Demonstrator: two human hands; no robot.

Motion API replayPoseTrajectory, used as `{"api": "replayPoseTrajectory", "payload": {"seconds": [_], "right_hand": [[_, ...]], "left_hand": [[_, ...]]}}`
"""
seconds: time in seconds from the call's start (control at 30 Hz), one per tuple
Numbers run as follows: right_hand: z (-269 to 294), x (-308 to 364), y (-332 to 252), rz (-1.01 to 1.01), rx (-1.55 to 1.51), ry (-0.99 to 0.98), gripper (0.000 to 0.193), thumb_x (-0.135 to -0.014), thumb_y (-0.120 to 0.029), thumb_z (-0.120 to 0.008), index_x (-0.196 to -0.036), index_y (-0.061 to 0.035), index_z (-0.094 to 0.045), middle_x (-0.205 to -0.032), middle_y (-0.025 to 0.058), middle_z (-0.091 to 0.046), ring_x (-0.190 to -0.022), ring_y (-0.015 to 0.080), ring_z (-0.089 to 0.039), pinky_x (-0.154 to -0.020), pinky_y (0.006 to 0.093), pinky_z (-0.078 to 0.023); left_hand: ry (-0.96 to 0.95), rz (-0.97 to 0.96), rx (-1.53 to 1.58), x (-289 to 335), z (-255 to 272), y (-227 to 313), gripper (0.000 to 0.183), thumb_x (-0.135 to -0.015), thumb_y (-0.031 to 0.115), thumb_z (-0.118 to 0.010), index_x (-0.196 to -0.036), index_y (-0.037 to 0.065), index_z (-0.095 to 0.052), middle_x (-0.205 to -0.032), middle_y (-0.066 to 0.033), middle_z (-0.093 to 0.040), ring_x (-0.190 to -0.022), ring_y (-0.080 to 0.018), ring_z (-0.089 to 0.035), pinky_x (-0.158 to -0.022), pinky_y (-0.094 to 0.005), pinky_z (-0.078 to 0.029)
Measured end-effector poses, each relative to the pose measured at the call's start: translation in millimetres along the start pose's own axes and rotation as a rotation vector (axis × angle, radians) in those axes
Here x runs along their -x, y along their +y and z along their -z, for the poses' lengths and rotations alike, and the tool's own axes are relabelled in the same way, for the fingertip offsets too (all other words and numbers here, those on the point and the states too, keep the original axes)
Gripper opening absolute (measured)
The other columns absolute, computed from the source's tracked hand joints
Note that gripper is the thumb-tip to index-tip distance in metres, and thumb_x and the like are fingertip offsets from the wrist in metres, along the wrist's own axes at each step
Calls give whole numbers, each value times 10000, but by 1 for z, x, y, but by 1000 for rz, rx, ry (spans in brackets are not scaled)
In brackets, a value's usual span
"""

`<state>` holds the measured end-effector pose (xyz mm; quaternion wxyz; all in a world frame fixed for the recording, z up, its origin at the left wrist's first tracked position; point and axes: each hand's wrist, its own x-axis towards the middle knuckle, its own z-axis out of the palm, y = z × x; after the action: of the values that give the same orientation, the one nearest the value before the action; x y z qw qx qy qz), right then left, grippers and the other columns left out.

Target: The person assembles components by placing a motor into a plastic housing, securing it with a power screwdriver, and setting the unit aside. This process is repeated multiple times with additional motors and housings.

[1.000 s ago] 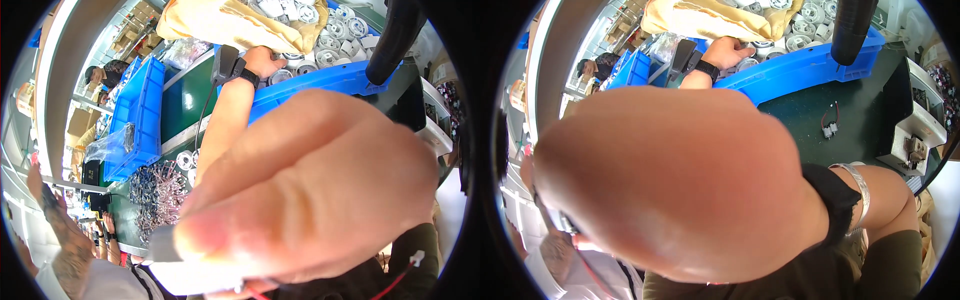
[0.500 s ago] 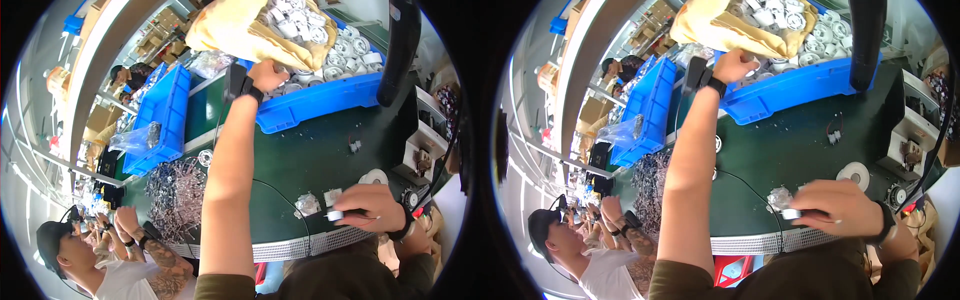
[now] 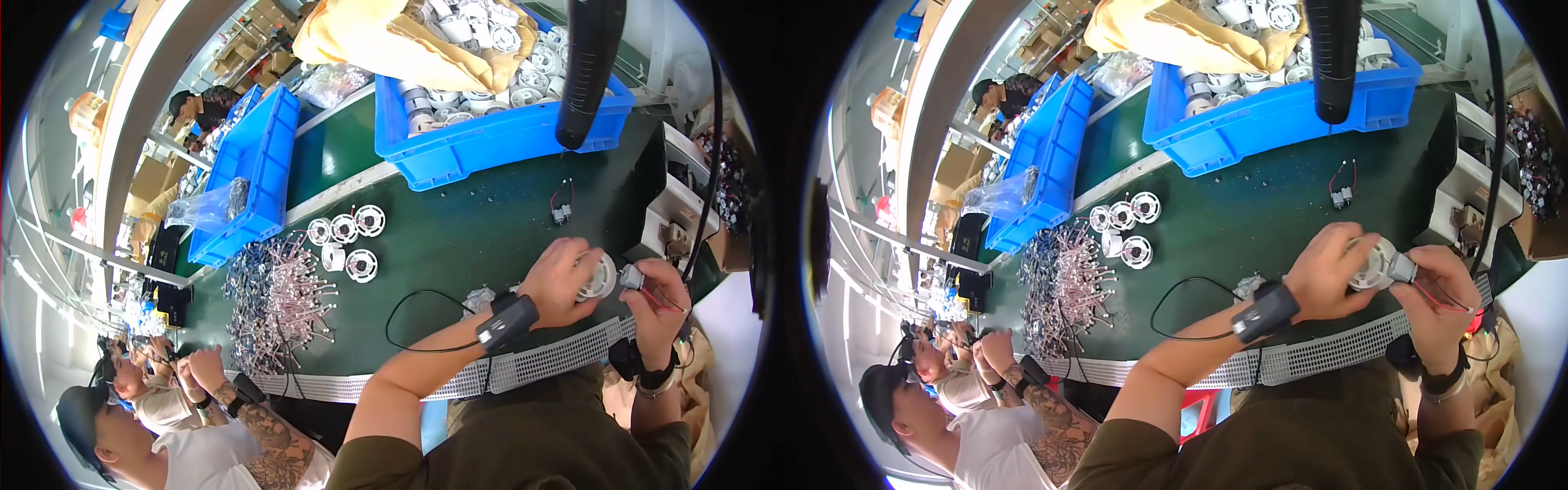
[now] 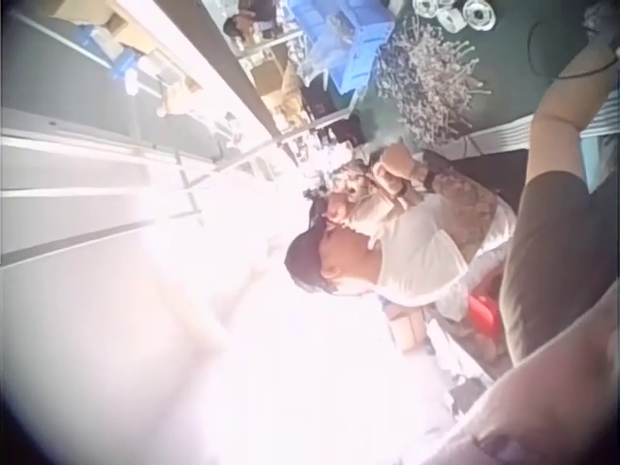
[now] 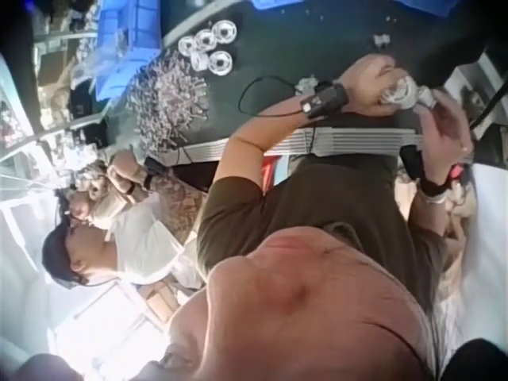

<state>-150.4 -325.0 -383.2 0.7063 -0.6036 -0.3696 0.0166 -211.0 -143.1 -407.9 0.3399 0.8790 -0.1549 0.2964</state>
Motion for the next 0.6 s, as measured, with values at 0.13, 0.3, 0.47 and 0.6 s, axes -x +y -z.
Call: {"api": "replayPoseTrajectory", "payload": {"seconds": [0.13, 0.3, 0.47, 0.6], "right_hand": [[13, 7, 4, 18, 65, 20, 345, -731, 109, -605, -1061, 42, -530, -1058, 109, -519, -862, 145, -547, -682, 251, -497], [12, 10, 6, -90, -19, 20, 376, -704, 103, -662, -1052, 36, -537, -1031, 97, -536, -910, 147, -534, -804, 251, -434], [10, 9, 4, -74, 35, 20, 365, -702, 98, -667, -1040, 34, -544, -1026, 99, -542, -897, 142, -539, -784, 246, -440], [12, 11, 9, -118, 45, 37, 347, -704, 87, -673, -1025, 29, -553, -1021, 94, -549, -889, 132, -544, -760, 238, -448]], "left_hand": [[112, 28, 52, 2, -20, 2, 609, -604, 119, -737, -1140, -43, -496, -1046, -213, -467, -927, -374, -515, -787, -402, -457], [64, -22, 56, -5, -27, 5, 609, -612, 111, -731, -1146, -53, -488, -1042, -215, -463, -918, -368, -516, -774, -406, -455], [125, 15, 36, 3, -28, 3, 607, -622, 127, -731, -1149, -52, -489, -1034, -210, -467, -909, -358, -516, -766, -402, -455], [125, 30, -11, -1, -29, 4, 614, -603, 127, -722, -1137, -61, -485, -1030, -207, -463, -940, -376, -497, -846, -443, -419]]}}
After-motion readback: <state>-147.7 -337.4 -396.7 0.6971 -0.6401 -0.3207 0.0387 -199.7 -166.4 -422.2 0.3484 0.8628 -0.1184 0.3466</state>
